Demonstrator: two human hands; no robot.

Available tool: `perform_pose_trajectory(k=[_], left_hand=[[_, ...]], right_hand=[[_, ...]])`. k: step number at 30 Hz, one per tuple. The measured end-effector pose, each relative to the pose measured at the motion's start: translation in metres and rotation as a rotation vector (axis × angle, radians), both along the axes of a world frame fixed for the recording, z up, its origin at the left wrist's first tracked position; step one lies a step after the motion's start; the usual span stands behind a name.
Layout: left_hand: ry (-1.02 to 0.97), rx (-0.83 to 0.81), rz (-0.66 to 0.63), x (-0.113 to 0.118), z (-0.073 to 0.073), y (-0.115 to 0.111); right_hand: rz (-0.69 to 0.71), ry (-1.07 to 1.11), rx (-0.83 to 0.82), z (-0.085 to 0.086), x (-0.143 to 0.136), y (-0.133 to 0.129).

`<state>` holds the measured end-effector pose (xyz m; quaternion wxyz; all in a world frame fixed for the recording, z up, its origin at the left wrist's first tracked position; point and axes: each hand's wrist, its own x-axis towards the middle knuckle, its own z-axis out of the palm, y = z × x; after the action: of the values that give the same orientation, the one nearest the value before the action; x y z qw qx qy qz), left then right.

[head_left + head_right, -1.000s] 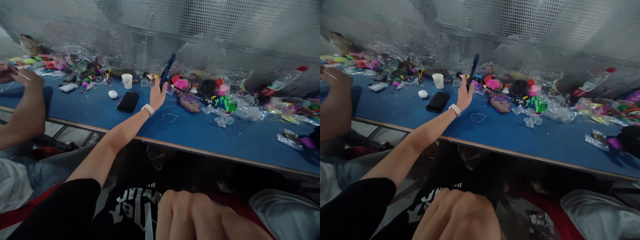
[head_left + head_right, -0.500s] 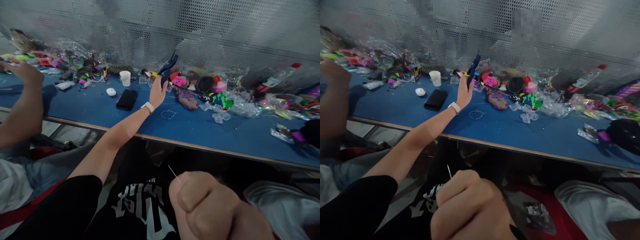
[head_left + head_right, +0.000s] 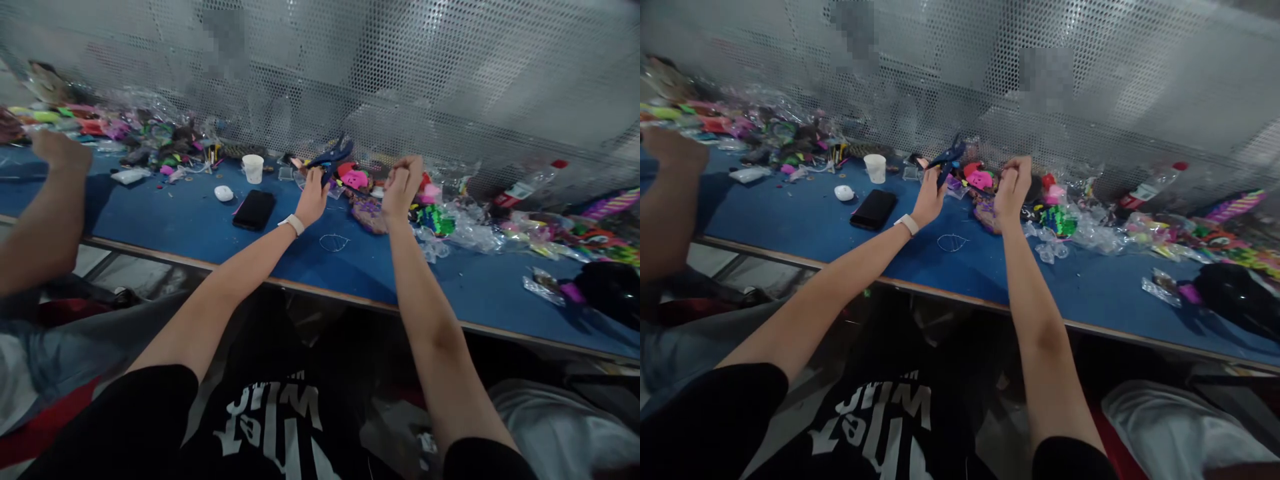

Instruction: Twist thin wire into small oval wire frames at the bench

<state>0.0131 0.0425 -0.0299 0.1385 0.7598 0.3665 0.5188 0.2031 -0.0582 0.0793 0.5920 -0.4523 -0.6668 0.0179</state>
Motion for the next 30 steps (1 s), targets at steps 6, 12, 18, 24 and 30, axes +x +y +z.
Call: perform_pose_trajectory(k=[6, 12, 18, 24, 30], left_hand=[[0.157, 0.028, -0.129, 0.0, 0.0, -0.009], [0.198, 0.087, -0.234, 0.011, -0.004, -0.02], [0.193, 0.098, -0.261, 0.011, -0.007, -0.027], [0.207, 0.134, -0.258, 0.008, -0.002, -0.032], [0.22, 0.15, -0.257, 0.011, 0.002, -0.04]], right_hand=[[0.031, 0.247, -0.06, -0.067, 0.043, 0.03], [0.131, 0.392, -0.102, -0.073, 0.034, 0.041], [0.064, 0.321, -0.032, -0.07, 0.022, 0.034], [0.103, 0.491, -0.105, -0.076, 0.031, 0.045], [0.26, 0.557, -0.275, -0.075, 0.023, 0.042]])
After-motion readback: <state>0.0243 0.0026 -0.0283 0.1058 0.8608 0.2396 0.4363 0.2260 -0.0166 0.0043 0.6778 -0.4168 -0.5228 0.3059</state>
